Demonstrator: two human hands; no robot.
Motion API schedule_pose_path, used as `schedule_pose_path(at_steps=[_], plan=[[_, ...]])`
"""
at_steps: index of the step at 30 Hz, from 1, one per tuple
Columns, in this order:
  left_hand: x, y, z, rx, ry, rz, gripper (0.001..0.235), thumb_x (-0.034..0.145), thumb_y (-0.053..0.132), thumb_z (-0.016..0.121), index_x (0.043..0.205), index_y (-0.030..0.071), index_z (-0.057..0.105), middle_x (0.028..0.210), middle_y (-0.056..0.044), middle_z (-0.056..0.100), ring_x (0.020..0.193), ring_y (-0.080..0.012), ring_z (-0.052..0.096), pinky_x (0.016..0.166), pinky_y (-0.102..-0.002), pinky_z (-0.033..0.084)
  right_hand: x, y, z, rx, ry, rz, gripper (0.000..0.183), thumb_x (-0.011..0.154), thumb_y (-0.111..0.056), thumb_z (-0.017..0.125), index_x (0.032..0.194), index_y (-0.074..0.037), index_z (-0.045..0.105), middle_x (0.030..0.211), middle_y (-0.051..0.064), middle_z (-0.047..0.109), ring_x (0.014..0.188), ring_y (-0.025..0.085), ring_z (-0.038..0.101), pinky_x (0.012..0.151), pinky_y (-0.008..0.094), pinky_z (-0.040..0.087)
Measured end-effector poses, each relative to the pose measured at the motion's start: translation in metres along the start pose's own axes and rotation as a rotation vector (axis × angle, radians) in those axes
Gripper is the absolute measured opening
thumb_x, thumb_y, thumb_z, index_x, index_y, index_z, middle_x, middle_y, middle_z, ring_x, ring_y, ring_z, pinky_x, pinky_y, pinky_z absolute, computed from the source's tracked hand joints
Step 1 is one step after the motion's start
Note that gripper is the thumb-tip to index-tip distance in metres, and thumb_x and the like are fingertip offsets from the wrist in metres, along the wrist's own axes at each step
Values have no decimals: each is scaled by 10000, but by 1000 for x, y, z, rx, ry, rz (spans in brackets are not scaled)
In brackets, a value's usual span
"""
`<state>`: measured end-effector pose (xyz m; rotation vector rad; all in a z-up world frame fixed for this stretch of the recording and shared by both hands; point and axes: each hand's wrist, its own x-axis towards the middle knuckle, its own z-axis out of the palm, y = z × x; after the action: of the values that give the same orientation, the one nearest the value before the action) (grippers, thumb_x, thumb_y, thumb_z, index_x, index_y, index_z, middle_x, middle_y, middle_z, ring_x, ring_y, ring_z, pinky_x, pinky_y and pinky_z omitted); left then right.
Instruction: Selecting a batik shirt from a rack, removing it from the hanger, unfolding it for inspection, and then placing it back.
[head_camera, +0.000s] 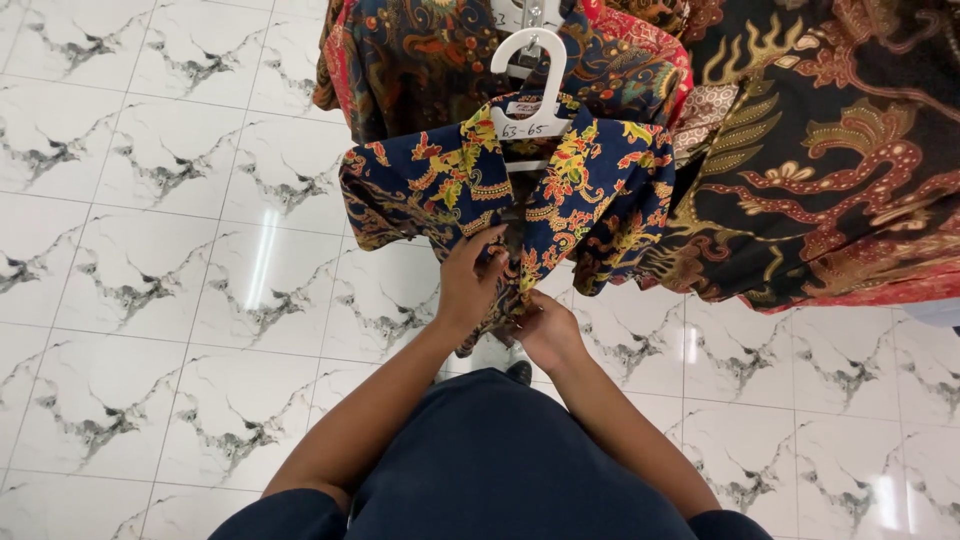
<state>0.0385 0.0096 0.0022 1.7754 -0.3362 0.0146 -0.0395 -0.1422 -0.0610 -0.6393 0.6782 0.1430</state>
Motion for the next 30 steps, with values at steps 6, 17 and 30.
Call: schedule_pose_path(at_steps=[6,17,30], plan=[[-10,9,-9,-222,-23,-135,325,1055,174,639,1378,139,655,681,-92,578,548,-95,452,563,-292,424,-23,-15,33,142,-7,119,132,930,-107,554,1017,-77,648,973,129,635,865,314,617,720,402,469],[-9,32,-13,-251,-18,-193,374,1046,201,667,1407,118,618,637,-36,481,559,-80,412,580,-296,415,-12,3,-7,-896,-50,-891,64,1075,-96,461,1103,-74,408,799,58,514,651,134,494,615,288,438],[-6,40,-11,-418,18,-324,402,1026,159,692,1412,102,598,1229,-151,595,791,-105,476,737,-341,486,-35,-10,12,-959,-53,-1137,343,939,52,675,1223,29,484,906,81,504,752,175,592,669,296,538]])
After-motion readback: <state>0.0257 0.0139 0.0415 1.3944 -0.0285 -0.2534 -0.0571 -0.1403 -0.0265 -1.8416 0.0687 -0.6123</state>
